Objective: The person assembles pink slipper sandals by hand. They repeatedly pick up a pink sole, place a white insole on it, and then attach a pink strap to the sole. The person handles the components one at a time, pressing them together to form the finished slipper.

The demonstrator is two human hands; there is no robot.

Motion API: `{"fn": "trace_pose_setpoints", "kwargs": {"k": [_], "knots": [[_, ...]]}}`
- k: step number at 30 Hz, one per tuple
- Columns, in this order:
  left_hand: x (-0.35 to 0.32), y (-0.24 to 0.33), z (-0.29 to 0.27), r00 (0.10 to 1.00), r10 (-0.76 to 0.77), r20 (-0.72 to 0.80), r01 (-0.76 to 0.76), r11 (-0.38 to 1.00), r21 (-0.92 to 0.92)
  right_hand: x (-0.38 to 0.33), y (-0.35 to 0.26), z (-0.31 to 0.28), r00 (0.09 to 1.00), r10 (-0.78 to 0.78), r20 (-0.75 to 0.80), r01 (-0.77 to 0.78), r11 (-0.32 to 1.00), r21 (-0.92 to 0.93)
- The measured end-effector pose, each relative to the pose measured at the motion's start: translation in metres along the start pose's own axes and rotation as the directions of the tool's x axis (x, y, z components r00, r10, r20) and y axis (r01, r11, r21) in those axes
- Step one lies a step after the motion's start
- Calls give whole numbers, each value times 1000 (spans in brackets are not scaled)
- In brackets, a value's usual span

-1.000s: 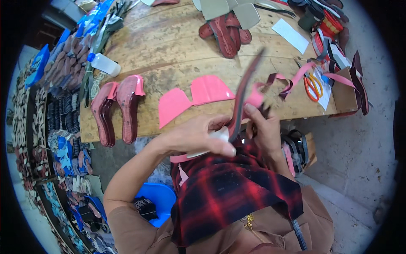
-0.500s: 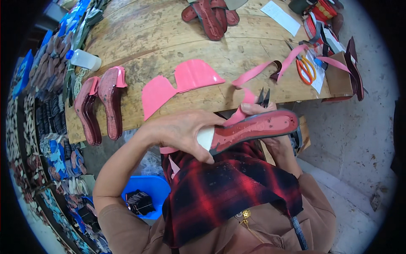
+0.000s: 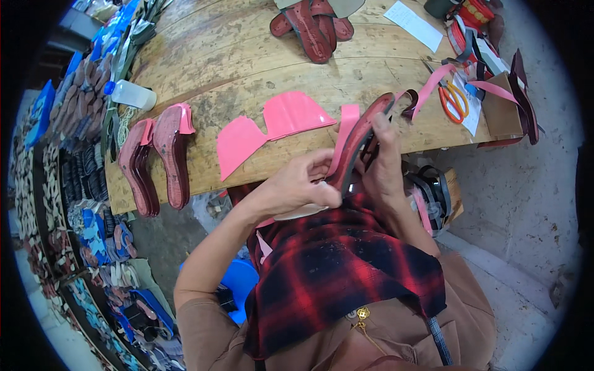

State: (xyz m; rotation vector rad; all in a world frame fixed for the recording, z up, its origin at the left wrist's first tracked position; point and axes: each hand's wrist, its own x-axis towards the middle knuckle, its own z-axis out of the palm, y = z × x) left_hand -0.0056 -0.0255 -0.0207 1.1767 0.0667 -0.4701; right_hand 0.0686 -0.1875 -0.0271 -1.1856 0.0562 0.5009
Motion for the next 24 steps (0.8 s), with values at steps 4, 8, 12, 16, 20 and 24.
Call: {"fn": "trace_pose_setpoints", "kwargs": {"k": [4,8,12,16,20,24], "knots": [[3,7,15,980,-26,-196,13,998,-64,1,3,24,990,128,60,-141,904,403],[-6,-16,17,984,122,-127,-79,951,298,28,-10,-14,913,302,274,-361,911,200],[-9,-22,17,997,25,-75,-10,981,194,53,14,-45,988,7,154,71,868,-492],[-14,-34,20,996,37,-81,-35,999,36,32,-15,-47,986,145,85,-142,989,-45],[7,-59,11,929,298,-218,-160,857,490,9,-28,-40,953,288,92,-300,939,166],[15,-52,20,911,400,-103,-176,602,779,31,20,-55,987,147,64,-159,859,486]]}}
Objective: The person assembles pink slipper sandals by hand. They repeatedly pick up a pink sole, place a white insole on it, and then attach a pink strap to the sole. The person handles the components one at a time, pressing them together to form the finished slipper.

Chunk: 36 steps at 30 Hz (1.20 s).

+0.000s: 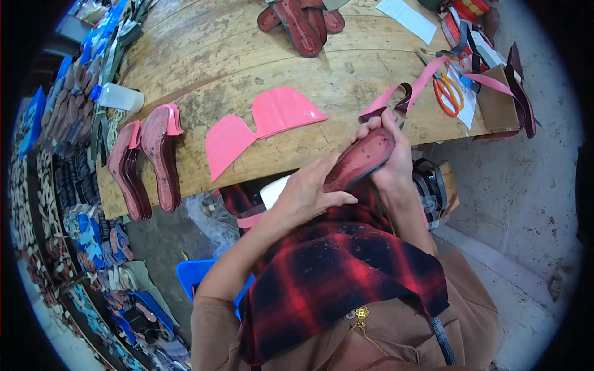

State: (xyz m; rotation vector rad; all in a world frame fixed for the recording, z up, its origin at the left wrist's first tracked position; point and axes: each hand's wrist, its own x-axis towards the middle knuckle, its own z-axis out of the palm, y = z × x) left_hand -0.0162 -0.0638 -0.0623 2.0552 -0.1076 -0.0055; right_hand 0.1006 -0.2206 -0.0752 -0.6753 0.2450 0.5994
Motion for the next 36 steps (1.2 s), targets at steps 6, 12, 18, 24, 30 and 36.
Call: {"fn": "trace_pose_setpoints", "kwargs": {"k": [6,12,18,24,30,36], "knots": [[5,4,-55,731,-287,619,577,744,-336,-3,-18,16,931,69,359,-106,991,87],[-12,3,-23,938,-141,316,72,973,220,-2,-11,26,935,169,310,-211,971,107],[-20,0,-63,808,-433,399,456,889,41,-26,-24,52,887,83,455,-44,994,-96],[-8,17,-61,993,75,88,-93,971,222,-37,-18,81,919,-159,360,321,832,-452],[22,53,-65,987,-128,-95,114,984,-140,-18,-15,117,949,2,315,99,948,-304],[12,64,-57,922,-203,329,385,560,-734,15,-14,71,954,-170,247,274,828,-490]]}}
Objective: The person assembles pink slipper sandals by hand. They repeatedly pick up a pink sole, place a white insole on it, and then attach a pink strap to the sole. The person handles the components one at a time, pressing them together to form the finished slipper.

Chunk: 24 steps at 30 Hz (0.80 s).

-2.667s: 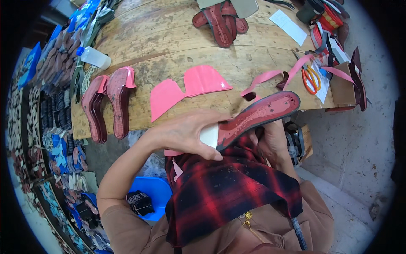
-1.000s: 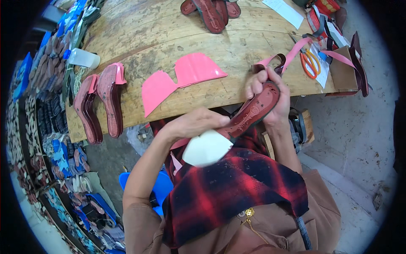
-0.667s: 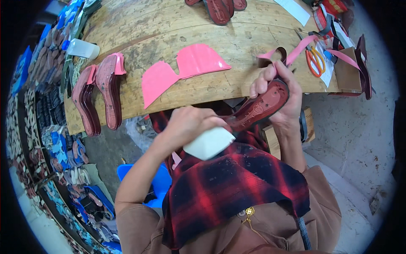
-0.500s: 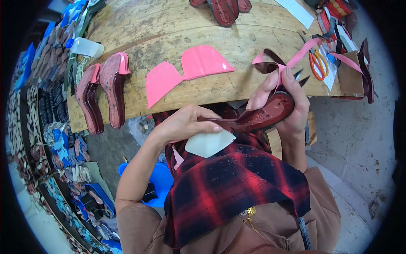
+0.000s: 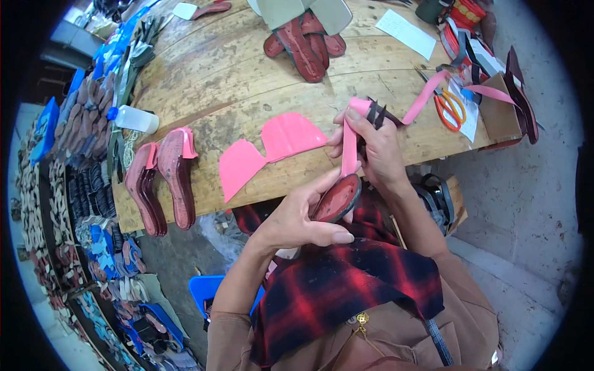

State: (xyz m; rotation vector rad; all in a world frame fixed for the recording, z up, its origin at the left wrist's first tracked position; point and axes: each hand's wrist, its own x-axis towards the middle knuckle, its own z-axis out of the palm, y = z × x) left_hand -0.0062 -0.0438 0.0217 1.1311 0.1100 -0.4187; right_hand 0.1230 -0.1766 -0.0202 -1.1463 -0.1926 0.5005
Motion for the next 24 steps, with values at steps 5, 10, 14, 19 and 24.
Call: {"fn": "trace_pose_setpoints", "kwargs": {"k": [5,10,14,19,24], "knots": [[-7,-16,-1,997,73,24,-77,966,248,-4,-11,-19,993,114,-23,-113,993,40],[-11,-9,-26,825,564,-25,-230,375,898,-53,-31,-31,992,126,-6,-122,969,215],[8,-1,-33,689,718,-93,-158,274,949,-77,-25,-8,999,-29,-15,30,992,122],[62,14,-34,478,857,-193,-306,368,878,-57,-11,25,937,-349,4,343,918,-201],[92,27,-11,562,695,-449,-274,668,692,31,-4,13,775,-628,69,596,690,-411]]}}
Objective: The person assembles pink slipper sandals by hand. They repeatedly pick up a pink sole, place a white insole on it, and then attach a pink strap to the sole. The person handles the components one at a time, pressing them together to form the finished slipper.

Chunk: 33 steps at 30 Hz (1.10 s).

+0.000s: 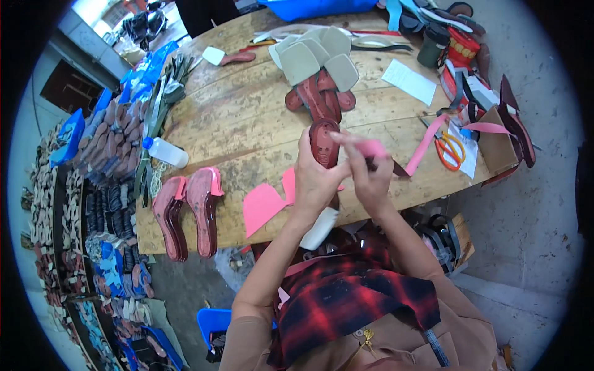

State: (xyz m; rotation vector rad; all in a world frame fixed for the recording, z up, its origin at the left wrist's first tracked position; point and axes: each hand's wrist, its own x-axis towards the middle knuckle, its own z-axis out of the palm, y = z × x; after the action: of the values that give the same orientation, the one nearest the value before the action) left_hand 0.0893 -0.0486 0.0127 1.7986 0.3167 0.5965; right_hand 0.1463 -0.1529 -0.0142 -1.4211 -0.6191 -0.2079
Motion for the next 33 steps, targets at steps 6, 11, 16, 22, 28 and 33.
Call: {"fn": "trace_pose_setpoints", "kwargs": {"k": [6,11,16,22,28,33], "knots": [[16,-27,-14,927,-319,199,375,740,-558,7,-18,-2,951,291,105,-303,945,124],[7,-48,-13,948,-313,57,291,778,-557,-53,-31,-10,955,207,214,-217,976,21],[3,-56,-4,934,-357,22,324,817,-477,-62,-3,-25,939,-80,336,118,989,-94],[3,-75,2,761,-613,213,555,444,-704,-88,1,-46,895,-42,445,-17,992,127],[0,-122,24,628,-753,195,489,187,-852,-84,-8,-12,955,-144,257,232,906,-353],[-25,-58,-19,910,-357,213,408,863,-298,-53,-10,-48,987,-35,156,40,999,-27]]}}
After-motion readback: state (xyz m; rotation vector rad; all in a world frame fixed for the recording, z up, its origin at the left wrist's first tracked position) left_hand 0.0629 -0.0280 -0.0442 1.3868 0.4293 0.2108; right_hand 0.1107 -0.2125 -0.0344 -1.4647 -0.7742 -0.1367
